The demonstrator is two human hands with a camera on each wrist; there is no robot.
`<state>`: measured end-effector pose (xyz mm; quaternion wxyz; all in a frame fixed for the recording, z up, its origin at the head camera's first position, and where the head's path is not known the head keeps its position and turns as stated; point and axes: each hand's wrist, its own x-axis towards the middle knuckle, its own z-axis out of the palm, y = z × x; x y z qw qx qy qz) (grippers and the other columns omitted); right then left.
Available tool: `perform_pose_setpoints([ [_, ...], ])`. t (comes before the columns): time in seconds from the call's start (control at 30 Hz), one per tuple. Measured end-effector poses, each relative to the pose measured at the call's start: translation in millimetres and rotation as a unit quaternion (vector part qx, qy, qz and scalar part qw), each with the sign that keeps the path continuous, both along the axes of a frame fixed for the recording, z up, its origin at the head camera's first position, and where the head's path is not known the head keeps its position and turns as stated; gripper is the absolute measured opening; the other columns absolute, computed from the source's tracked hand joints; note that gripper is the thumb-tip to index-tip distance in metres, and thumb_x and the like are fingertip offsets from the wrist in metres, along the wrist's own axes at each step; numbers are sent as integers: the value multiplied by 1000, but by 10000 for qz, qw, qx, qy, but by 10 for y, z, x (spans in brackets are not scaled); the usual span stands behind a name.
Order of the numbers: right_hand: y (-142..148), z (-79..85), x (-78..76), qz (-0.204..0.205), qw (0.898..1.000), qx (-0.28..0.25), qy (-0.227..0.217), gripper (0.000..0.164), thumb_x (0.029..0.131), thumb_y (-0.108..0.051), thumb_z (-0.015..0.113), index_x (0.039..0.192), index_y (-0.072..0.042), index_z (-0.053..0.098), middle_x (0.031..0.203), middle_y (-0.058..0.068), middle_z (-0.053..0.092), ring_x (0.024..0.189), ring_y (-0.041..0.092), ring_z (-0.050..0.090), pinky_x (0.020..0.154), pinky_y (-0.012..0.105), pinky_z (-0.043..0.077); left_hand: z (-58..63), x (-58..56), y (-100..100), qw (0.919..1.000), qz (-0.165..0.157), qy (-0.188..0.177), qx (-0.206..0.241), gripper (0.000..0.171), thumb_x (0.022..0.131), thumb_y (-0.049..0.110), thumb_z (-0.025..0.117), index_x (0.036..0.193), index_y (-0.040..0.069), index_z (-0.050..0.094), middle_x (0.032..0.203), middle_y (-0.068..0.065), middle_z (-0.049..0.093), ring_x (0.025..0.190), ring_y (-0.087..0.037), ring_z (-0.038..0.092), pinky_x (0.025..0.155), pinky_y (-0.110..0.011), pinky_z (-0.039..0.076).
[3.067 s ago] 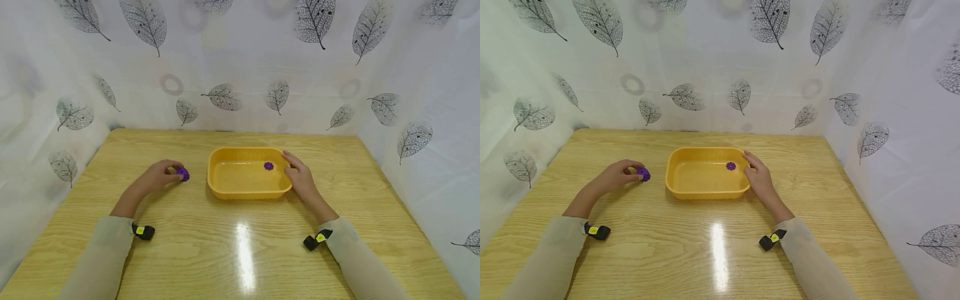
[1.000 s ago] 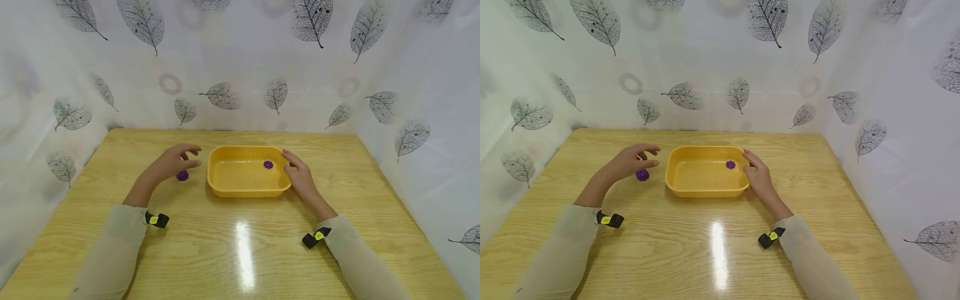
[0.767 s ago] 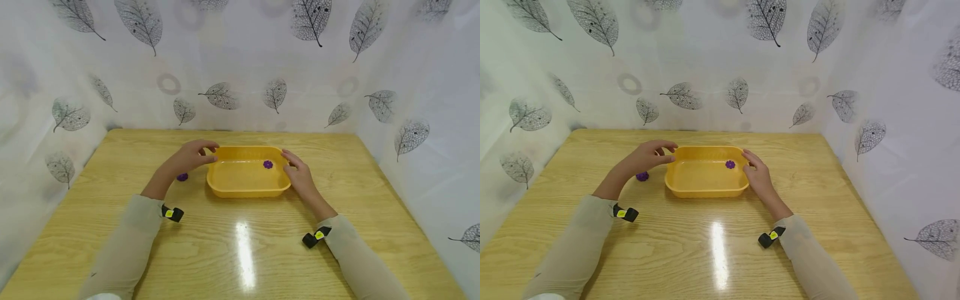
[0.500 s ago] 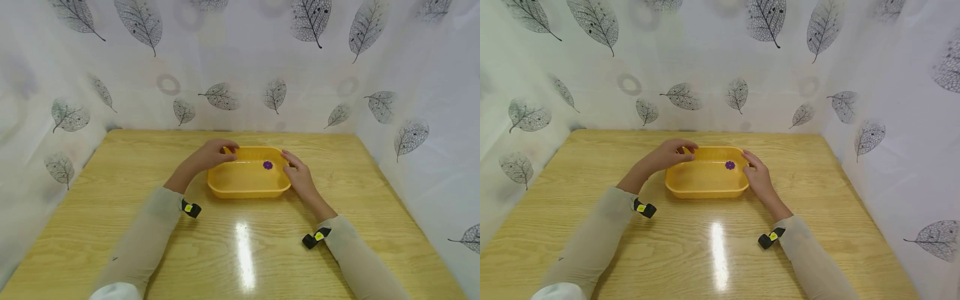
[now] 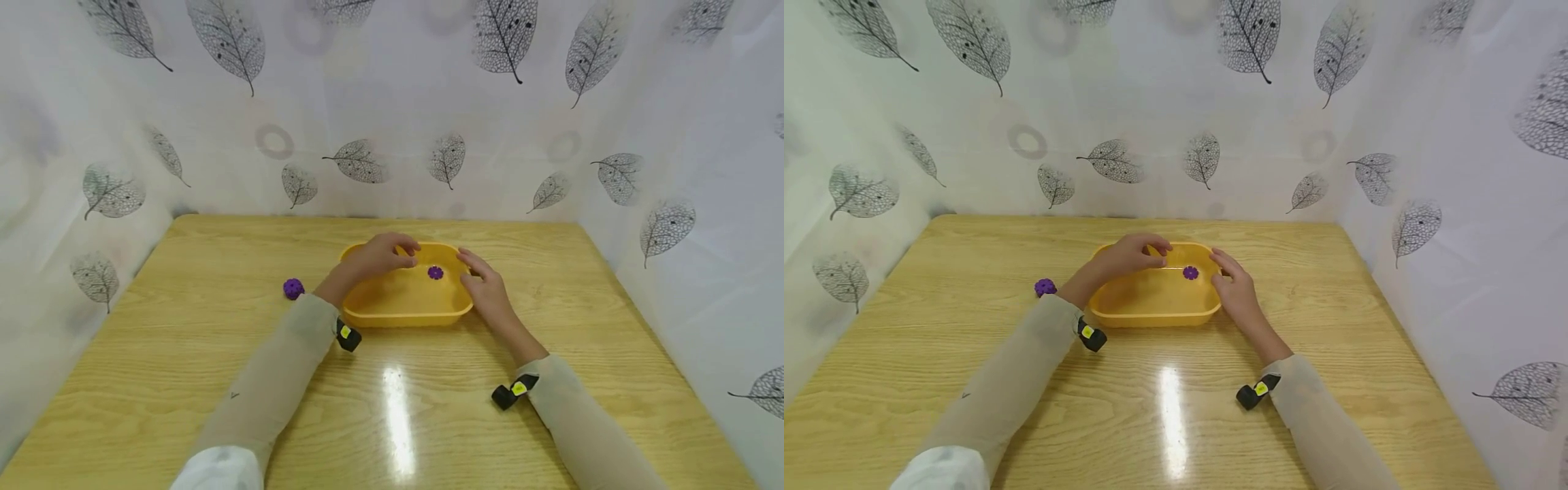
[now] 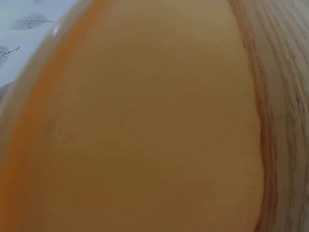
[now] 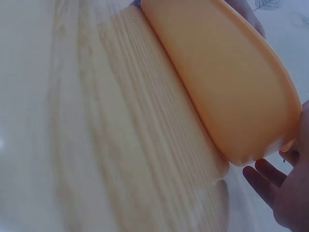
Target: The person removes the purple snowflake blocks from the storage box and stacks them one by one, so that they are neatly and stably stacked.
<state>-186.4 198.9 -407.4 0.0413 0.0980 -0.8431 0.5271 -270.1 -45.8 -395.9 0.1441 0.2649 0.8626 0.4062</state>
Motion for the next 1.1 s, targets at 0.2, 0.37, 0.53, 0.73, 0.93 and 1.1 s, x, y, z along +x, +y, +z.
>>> perform_pose_setpoints([
  [0.2, -13, -8, -4, 36, 10000, 21, 46, 42, 101, 2, 50, 143, 7, 50, 156, 19, 43, 147, 34, 36, 117, 50, 34, -83, -38, 135, 9998, -46, -128, -138, 38, 98, 25, 68, 132, 8, 65, 126, -8, 66, 117, -23, 58, 102, -36, 49],
  [0.37, -13, -3, -7, 39, 10000, -3, 78, 42, 100, 3, 51, 142, 8, 51, 156, 19, 43, 147, 35, 36, 117, 50, 34, -131, -45, 183, 9993, -51, -339, -117, 34, 97, 23, 68, 128, 8, 67, 126, -7, 67, 112, -23, 60, 99, -36, 50],
  [0.53, 2, 0, -10, 35, 9999, 58, 115, 42, 100, 3, 50, 142, 8, 51, 155, 19, 44, 147, 34, 36, 117, 49, 35, -219, -46, 219, 9973, -378, -585, -244, 35, 100, 26, 64, 132, 12, 65, 128, -4, 66, 93, -23, 64, 84, -31, 54],
  [0.73, 28, -3, -18, 9, 9998, 111, 159, 43, 100, 3, 50, 142, 8, 51, 155, 20, 43, 147, 35, 36, 116, 50, 35, -295, -35, 276, 9935, -664, -924, -1, 33, 101, 24, 63, 131, 13, 65, 129, -3, 62, 91, -21, 60, 79, -30, 53],
  [0.93, 115, -217, -153, -16, 9997, 10, 257, 43, 100, 3, 50, 143, 5, 52, 156, 17, 44, 147, 33, 36, 117, 51, 34, -247, -4, 310, 9924, -848, -823, -337, 38, 102, 24, 60, 138, 13, 60, 135, -5, 59, 96, -21, 60, 82, -30, 53],
  [1.1, 127, -376, -233, -114, 9998, 2, 174, 44, 100, -3, 52, 145, -5, 54, 156, 5, 46, 147, 25, 38, 117, 47, 34, -172, -42, 319, 9926, -841, -232, -848, 42, 102, 25, 60, 141, 10, 58, 138, -7, 61, 106, -25, 66, 97, -36, 52],
])
